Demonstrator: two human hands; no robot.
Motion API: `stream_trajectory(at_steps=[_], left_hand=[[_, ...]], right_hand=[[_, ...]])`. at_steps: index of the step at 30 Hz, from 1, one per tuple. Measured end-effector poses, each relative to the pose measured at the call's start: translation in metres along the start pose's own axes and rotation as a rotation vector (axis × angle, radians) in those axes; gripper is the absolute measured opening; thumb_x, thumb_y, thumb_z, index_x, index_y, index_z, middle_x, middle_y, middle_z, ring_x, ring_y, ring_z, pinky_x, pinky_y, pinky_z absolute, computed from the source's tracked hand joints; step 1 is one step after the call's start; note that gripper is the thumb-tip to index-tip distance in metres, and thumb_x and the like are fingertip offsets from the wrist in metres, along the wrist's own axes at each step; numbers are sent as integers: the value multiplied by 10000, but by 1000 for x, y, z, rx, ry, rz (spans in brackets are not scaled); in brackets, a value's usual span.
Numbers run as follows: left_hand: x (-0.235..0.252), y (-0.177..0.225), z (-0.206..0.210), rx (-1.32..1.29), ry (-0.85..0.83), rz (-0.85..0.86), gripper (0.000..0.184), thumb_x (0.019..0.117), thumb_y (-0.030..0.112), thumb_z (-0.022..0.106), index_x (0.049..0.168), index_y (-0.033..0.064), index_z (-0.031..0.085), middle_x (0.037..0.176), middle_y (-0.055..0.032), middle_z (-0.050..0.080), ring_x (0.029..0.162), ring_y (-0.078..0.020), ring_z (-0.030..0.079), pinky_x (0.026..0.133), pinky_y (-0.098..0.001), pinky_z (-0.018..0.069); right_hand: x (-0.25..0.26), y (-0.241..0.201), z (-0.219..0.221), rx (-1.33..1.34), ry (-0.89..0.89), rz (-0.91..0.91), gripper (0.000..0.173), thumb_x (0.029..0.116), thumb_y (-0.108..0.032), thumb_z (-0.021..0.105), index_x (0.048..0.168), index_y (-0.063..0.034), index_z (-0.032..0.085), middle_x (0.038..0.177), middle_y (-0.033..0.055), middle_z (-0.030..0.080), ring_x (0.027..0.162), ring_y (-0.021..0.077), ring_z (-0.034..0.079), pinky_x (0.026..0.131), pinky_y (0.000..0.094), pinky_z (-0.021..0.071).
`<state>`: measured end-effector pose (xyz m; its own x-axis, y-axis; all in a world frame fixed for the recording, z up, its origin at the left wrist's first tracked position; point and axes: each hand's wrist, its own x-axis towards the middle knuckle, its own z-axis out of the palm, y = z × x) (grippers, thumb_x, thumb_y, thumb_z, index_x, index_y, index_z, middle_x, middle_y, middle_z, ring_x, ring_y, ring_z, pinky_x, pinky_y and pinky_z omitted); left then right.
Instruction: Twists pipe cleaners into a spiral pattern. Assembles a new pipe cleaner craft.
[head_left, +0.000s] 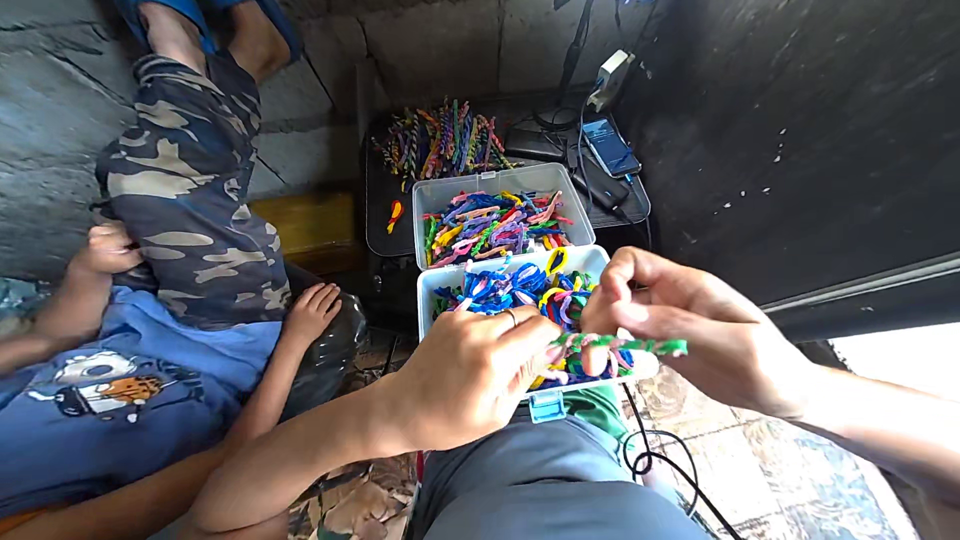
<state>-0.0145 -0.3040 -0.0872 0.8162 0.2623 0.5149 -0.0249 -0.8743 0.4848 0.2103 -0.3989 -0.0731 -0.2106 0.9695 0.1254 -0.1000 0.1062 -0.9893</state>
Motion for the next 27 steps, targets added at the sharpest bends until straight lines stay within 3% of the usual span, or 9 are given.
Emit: stream_trajectory(at_steps=[2,6,8,10,14,17,22,25,27], left_hand=[[4,0,-11,-428,-86,-116,313,1089,145,440,941,-12,666,819,-4,634,770,46,566,696,-93,456],[12,4,-21,-1016,-196,-327,276,1081,125,427,898,106,632,770,173,543,695,158,450,607,-32,356],[15,6,-21,-1177,-258,-366,288,1077,119,420,881,138,630,747,190,536,668,156,441,582,-39,342],[17,9,-21,-1235,-323,-371,281,1080,115,427,914,125,653,782,182,576,693,156,478,604,-37,373],[21,12,-22,-1244,-442,-338,279,1071,86,411,898,111,629,775,177,564,681,157,452,590,-47,350],[20,10,-21,-1078,-424,-219,256,1070,71,434,891,47,615,760,128,549,700,133,470,618,-56,376],[6,12,-5,269,-10,207,220,1037,77,507,950,-10,689,663,-61,564,521,-142,503,455,-251,367],[-2,20,4,691,78,343,186,1022,6,476,1019,-28,660,707,-93,567,543,-206,488,472,-300,351],[-3,18,4,694,98,352,165,1041,37,479,1013,-18,632,704,-84,523,541,-199,451,475,-291,330]], right_hand=[[-3,-5,-2,-169,3,-226,89,1067,-280,504,1096,-204,540,995,-72,709,982,41,694,860,217,577],[-12,-11,3,-715,8,-708,66,1077,-154,515,1126,-114,531,1170,-13,691,1080,59,669,908,181,542],[-16,-12,9,-1165,23,-947,82,1063,-46,480,1082,-44,560,1093,105,670,940,157,626,891,250,475],[-18,-5,19,-1455,139,-1045,175,1052,-50,459,1112,-30,622,974,81,676,824,138,548,864,268,384],[-11,-9,28,-1590,218,-1156,178,1011,-24,534,891,-15,666,649,24,605,587,80,442,635,201,362],[-12,-18,15,-1645,-7,-1224,169,980,31,495,894,26,640,598,-1,429,541,84,306,533,202,298],[-13,-20,9,-1316,-145,-839,139,1057,-24,441,1093,-67,568,896,100,637,818,206,591,752,306,467],[-6,-17,2,-733,-127,-394,78,998,-112,574,971,-83,641,855,-32,676,851,-11,620,775,116,495],[0,-15,-6,-341,-178,-91,99,978,-148,663,939,-118,577,860,-83,709,846,-42,674,759,112,550]])
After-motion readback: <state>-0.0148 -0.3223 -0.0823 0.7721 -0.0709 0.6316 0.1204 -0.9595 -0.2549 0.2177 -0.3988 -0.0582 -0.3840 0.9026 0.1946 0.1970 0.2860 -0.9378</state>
